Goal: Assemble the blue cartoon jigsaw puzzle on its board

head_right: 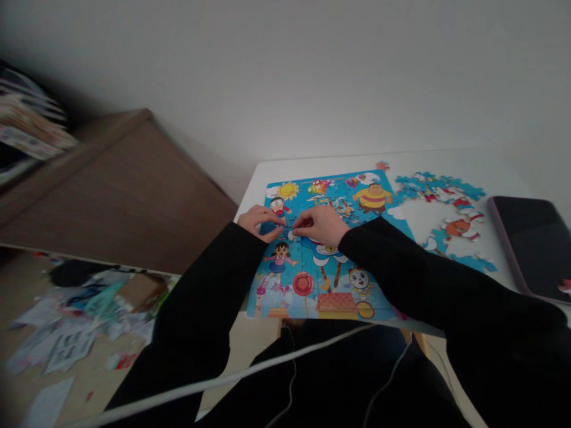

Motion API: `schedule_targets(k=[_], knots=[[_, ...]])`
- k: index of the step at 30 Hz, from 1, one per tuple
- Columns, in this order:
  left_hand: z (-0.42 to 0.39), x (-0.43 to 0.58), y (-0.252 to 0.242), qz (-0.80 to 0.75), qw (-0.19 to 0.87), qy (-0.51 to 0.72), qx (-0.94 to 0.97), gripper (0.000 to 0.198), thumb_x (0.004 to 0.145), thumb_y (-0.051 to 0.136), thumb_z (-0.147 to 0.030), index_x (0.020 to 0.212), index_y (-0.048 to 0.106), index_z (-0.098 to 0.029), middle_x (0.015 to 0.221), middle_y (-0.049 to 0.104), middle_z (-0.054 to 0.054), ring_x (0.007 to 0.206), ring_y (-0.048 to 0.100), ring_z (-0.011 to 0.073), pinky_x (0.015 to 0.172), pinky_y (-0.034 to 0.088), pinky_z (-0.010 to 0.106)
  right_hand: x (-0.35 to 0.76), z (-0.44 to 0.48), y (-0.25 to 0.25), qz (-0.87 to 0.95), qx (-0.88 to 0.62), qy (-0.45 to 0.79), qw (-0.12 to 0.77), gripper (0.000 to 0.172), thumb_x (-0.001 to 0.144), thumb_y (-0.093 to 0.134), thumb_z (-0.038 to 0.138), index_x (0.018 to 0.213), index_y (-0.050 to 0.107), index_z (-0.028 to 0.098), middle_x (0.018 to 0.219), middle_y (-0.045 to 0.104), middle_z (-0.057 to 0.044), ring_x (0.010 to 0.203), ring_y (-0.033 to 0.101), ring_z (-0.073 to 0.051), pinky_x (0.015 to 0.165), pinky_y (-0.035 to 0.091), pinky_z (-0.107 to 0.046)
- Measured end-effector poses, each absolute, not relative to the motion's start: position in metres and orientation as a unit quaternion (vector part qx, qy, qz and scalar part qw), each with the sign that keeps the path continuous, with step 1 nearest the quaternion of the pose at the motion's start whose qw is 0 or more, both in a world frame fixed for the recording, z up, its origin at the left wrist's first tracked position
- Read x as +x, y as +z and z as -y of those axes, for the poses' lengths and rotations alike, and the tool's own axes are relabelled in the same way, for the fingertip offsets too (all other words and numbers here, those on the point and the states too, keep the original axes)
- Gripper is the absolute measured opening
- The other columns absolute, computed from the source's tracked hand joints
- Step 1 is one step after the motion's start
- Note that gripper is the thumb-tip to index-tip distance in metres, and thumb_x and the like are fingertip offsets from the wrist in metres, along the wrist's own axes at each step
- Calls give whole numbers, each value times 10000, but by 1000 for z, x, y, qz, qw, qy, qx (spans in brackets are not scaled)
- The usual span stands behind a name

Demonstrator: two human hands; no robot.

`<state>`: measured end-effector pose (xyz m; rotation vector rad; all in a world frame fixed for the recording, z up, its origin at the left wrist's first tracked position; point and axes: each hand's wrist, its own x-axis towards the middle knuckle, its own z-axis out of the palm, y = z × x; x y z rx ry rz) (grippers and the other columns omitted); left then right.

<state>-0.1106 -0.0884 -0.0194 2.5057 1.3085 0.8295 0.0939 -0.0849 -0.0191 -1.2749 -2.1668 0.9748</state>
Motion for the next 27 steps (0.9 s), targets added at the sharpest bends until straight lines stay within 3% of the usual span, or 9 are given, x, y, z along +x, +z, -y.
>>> schedule_targets(k=[15, 27], knots=[[72, -113, -48, -387, 123, 263, 875, 54, 629, 754, -288, 658, 717, -261, 648, 657, -18, 676, 586, 130, 676, 485, 258, 94, 86, -21, 843, -432, 248, 204, 142, 750, 643, 299, 752, 720, 179, 739, 637, -32, 647, 534, -122, 618, 392, -240], [69, -116, -53, -369, 111, 265, 884, 71, 632, 731, -303, 615, 700, -241, 630, 639, -12, 642, 566, 134, 639, 468, 269, 97, 84, -17, 834, -439, 283, 179, 144, 737, 629, 237, 830, 728, 187, 740, 672, -23, 647, 559, -121, 615, 404, -231]])
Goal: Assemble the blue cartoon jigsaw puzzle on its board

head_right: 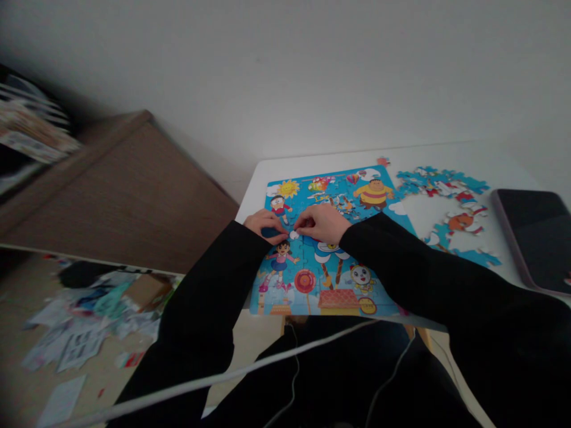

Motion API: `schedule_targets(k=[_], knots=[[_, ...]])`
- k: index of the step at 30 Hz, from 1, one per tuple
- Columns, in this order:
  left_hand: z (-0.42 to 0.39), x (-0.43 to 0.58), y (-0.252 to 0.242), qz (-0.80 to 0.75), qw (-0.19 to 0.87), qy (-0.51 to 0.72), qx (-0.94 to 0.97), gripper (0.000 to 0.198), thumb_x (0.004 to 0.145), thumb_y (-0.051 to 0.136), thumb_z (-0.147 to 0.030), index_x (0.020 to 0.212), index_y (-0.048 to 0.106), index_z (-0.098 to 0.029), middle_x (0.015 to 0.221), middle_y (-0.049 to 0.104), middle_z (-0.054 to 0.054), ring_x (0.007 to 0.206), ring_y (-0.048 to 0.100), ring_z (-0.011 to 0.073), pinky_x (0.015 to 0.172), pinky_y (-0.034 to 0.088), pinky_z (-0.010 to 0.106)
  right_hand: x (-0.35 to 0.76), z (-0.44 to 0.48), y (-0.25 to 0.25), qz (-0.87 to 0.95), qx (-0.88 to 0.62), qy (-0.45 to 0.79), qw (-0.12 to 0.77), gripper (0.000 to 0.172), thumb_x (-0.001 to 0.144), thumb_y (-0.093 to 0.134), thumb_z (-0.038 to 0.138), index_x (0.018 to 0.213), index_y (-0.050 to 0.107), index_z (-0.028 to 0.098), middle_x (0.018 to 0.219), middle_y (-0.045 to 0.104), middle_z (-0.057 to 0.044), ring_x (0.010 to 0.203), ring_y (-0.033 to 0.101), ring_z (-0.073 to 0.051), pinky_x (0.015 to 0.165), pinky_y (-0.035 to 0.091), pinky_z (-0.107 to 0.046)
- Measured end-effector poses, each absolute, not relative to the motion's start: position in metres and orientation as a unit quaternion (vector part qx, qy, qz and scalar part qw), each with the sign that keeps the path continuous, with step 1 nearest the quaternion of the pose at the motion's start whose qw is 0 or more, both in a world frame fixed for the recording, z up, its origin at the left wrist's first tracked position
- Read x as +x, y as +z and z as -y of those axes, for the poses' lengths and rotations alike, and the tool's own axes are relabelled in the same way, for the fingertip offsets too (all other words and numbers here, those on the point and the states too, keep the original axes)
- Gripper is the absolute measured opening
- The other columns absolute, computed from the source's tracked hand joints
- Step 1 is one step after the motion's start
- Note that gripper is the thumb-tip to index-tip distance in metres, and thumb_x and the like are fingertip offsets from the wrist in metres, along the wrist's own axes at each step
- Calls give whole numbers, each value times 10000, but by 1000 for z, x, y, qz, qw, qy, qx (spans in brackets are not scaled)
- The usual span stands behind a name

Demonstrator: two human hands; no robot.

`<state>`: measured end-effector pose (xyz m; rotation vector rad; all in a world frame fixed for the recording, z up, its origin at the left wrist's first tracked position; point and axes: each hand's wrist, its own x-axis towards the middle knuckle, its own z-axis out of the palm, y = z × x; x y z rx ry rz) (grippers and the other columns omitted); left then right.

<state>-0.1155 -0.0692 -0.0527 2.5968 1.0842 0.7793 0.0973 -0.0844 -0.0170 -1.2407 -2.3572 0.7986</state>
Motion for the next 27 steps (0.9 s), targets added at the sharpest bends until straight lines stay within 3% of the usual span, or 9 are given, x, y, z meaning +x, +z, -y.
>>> schedule_targets(k=[12, 19, 24, 27], knots=[[78, -115, -42, -344, 41, 191, 919, 169, 746, 616, -349, 664, 661, -207, 712, 609, 23, 740, 544, 184, 663, 420, 314, 101, 80, -14, 881, -391, 233, 131, 246, 773, 605, 351, 914, 709, 178, 829, 660, -56, 716, 581, -145, 661, 430, -257], [78, -112, -44, -326, 46, 254, 909, 146, 709, 638, -319, 624, 635, -200, 675, 597, 18, 692, 541, 163, 664, 448, 290, 106, 78, -13, 896, -369, 224, 104, 312, 737, 648, 377, 981, 693, 188, 948, 656, -78, 853, 594, -201, 776, 438, -315], [80, -112, -41, -320, 67, 244, 913, 265, 677, 701, -391, 860, 656, -204, 932, 639, 46, 899, 579, 202, 863, 440, 353, 104, 80, -11, 879, -391, 251, 108, 294, 714, 668, 348, 958, 670, 184, 934, 655, -62, 835, 592, -190, 736, 431, -290], [81, -113, -41, -340, 74, 226, 910, 420, 687, 695, -425, 1031, 618, -196, 1129, 593, 76, 1098, 511, 246, 977, 386, 392, 100, 85, -10, 860, -398, 295, 123, 246, 700, 663, 266, 927, 631, 175, 818, 639, -31, 746, 583, -155, 668, 425, -256]])
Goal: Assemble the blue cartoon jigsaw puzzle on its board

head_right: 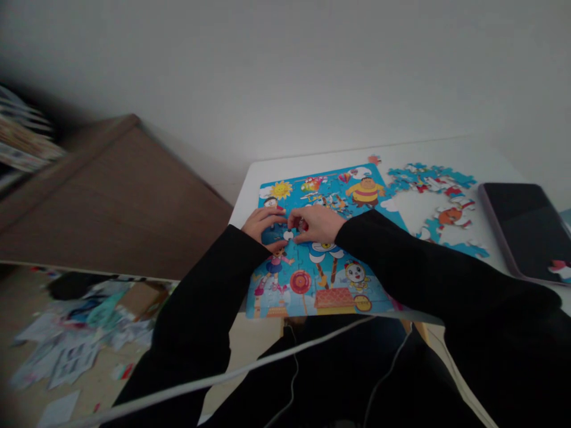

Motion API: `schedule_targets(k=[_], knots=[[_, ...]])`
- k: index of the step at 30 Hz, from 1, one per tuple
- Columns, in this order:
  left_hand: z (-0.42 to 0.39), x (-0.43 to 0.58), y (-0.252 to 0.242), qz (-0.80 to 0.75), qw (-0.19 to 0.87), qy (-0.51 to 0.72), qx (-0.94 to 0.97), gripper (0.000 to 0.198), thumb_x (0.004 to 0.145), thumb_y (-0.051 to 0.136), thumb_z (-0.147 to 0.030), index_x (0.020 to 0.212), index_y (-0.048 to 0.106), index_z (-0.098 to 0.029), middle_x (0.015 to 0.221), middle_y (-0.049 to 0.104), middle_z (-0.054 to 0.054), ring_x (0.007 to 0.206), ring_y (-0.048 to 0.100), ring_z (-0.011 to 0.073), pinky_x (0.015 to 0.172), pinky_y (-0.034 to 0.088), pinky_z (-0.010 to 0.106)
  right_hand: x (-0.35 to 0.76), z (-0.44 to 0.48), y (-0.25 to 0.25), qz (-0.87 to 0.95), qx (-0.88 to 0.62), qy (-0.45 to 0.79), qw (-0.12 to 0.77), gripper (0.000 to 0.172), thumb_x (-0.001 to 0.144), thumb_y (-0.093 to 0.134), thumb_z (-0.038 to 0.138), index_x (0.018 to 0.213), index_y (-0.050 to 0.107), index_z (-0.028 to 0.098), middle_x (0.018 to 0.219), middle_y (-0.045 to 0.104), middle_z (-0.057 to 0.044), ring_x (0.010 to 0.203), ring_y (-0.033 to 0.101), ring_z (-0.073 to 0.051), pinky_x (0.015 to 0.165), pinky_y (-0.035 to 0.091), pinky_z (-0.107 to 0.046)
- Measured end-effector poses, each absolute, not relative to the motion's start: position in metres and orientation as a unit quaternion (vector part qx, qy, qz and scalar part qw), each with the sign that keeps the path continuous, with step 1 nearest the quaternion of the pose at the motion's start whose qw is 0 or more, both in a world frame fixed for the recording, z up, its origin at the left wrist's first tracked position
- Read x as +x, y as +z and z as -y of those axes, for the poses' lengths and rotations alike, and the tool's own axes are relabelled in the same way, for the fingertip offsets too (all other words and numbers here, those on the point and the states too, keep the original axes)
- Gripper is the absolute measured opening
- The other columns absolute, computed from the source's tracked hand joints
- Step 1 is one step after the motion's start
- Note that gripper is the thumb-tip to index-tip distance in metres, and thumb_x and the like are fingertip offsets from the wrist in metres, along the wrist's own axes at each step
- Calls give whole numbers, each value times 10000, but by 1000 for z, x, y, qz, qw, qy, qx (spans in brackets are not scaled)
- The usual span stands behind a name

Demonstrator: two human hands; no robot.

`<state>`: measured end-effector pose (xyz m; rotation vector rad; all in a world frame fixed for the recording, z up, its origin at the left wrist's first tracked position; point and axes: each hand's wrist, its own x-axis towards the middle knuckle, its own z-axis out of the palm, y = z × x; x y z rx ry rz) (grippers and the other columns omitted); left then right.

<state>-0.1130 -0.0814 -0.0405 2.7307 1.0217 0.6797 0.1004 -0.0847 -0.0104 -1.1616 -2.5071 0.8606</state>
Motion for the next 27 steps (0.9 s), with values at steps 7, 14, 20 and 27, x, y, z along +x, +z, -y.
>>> schedule_targets(k=[7, 14, 20, 27], knots=[[83, -116, -40, -375, 84, 198, 902, 571, 699, 671, -475, 1179, 553, -190, 1248, 526, 98, 1236, 393, 313, 1048, 315, 465, 106, 81, 7, 832, -360, 373, 195, 92, 744, 617, 249, 789, 592, 172, 702, 625, -3, 663, 581, -121, 628, 444, -250], [77, -119, -43, -347, 82, 190, 915, 498, 735, 624, -514, 1129, 596, -212, 1225, 540, 89, 1212, 432, 277, 1049, 320, 436, 164, 75, 54, 745, -425, 401, 321, 294, 685, 691, 422, 856, 624, 194, 786, 667, -16, 755, 621, -164, 681, 496, -318], [73, -121, -48, -340, 76, 175, 921, 469, 765, 582, -518, 1139, 598, -235, 1244, 524, 82, 1230, 413, 280, 1048, 309, 446, 211, 87, 21, 743, -481, 412, 219, 293, 686, 665, 482, 798, 631, 213, 754, 670, -12, 699, 627, -155, 612, 498, -305], [73, -122, -47, -343, 74, 155, 923, 472, 779, 556, -517, 1162, 582, -243, 1257, 510, 81, 1243, 400, 274, 1045, 312, 442, 223, 97, -18, 723, -467, 468, 203, 253, 745, 605, 424, 843, 608, 190, 753, 686, -18, 689, 640, -141, 615, 497, -278]])
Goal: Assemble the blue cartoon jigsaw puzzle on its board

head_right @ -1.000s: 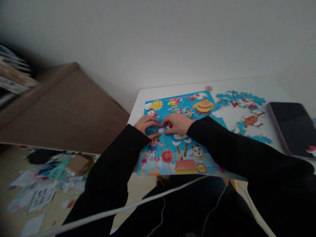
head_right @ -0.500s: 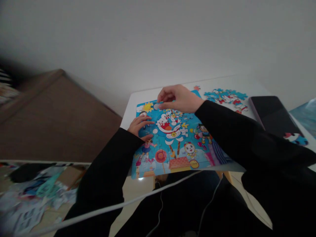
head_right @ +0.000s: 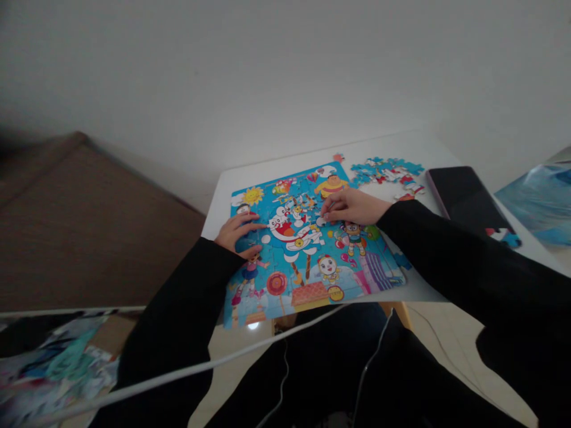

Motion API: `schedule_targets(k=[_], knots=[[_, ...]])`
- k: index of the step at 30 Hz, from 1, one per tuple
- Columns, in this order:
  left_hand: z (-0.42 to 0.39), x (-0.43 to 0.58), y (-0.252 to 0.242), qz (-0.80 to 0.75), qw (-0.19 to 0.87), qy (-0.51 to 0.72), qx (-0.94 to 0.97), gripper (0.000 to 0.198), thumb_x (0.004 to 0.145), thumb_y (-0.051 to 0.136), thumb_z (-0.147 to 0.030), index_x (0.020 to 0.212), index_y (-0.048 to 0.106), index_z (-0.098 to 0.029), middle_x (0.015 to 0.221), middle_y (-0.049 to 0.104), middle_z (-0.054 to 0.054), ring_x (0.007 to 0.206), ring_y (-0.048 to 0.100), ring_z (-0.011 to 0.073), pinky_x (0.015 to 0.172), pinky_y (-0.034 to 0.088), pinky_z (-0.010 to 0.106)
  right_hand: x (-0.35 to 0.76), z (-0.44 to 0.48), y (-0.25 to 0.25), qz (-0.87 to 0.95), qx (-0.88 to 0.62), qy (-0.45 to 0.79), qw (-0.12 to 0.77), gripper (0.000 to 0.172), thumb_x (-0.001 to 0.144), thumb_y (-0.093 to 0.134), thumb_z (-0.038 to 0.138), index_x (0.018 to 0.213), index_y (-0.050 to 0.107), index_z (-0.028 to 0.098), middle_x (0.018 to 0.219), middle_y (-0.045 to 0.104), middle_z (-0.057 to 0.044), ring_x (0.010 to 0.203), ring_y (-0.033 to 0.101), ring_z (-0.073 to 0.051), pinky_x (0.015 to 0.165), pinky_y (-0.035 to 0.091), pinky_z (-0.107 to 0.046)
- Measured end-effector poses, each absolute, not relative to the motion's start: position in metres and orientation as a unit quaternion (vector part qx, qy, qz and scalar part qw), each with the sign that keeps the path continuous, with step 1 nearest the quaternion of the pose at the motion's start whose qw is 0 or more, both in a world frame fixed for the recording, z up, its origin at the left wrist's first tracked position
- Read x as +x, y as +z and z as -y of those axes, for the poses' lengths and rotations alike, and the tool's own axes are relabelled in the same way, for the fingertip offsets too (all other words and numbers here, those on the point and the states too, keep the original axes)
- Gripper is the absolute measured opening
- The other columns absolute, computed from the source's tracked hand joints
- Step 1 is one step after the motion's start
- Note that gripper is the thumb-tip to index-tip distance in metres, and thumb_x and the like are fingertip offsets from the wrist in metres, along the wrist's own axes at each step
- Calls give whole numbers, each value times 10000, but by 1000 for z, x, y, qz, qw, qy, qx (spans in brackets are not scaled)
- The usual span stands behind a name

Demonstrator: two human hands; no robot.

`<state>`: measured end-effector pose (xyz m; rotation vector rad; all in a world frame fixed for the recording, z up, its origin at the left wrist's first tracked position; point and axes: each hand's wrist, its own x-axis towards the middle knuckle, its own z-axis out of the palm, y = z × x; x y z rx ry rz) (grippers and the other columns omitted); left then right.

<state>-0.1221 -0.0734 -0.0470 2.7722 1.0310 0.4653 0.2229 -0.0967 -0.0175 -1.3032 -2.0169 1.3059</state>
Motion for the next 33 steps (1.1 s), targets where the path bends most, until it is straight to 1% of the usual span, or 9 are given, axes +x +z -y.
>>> schedule_targets(k=[7, 12, 14, 19, 22, 25, 27, 31, 33], knots=[[72, -123, -46, -333, 65, 160, 927, 449, 790, 558, -506, 1141, 594, -229, 1243, 516, 89, 1216, 428, 280, 1039, 322, 451, 213, 103, -21, 699, -479, 463, 259, 224, 707, 639, 372, 833, 639, 187, 829, 700, -26, 756, 654, -147, 686, 523, -291], [72, -124, -46, -332, 64, 166, 926, 432, 784, 573, -496, 1128, 604, -235, 1244, 513, 85, 1211, 429, 289, 1032, 330, 469, 213, 102, -23, 671, -505, 476, 261, 298, 723, 622, 376, 940, 669, 178, 811, 708, -32, 701, 660, -140, 516, 501, -236], [72, -124, -47, -331, 62, 170, 926, 425, 784, 575, -495, 1120, 608, -237, 1236, 518, 82, 1205, 435, 284, 1030, 335, 468, 213, 102, -24, 661, -510, 487, 257, 323, 731, 615, 367, 986, 667, 176, 811, 711, -38, 711, 666, -148, 496, 498, -230], [72, -123, -46, -333, 59, 171, 925, 418, 773, 588, -479, 1109, 616, -232, 1238, 525, 82, 1214, 425, 286, 1038, 333, 466, 213, 103, -22, 666, -493, 489, 273, 337, 711, 642, 346, 1003, 665, 178, 834, 715, -45, 769, 671, -170, 674, 551, -301], [74, -121, -44, -343, 61, 168, 922, 401, 761, 606, -463, 1099, 619, -247, 1237, 530, 70, 1226, 414, 286, 1042, 327, 477, 211, 100, -14, 689, -476, 478, 265, 272, 713, 640, 319, 957, 663, 201, 850, 711, -38, 804, 664, -174, 746, 538, -327], [76, -119, -42, -342, 60, 177, 921, 377, 747, 621, -441, 1072, 633, -249, 1218, 543, 70, 1218, 422, 290, 1036, 331, 486, 199, 89, 2, 753, -435, 431, 243, 155, 740, 604, 263, 876, 656, 212, 872, 702, -24, 817, 649, -160, 771, 513, -321], [75, -118, -42, -338, 56, 193, 920, 359, 744, 625, -429, 1049, 645, -241, 1200, 555, 75, 1214, 427, 292, 1031, 339, 483, 181, 80, 16, 808, -394, 386, 208, 124, 768, 559, 211, 854, 649, 204, 865, 695, -12, 812, 635, -144, 763, 492, -302], [72, -121, -45, -321, 49, 212, 922, 336, 751, 617, -413, 1018, 660, -214, 1171, 577, 82, 1196, 448, 288, 1031, 350, 462, 128, 67, 35, 909, -274, 298, 93, 224, 770, 489, 70, 849, 656, 196, 834, 683, -1, 766, 601, -117, 723, 448, -257], [71, -124, -47, -322, 47, 218, 920, 317, 759, 602, -395, 1000, 663, -198, 1157, 589, 83, 1187, 459, 287, 1019, 370, 451, 104, 64, 36, 938, -236, 247, 63, 288, 759, 487, 43, 895, 669, 220, 882, 684, -3, 835, 593, -131, 767, 426, -269]])
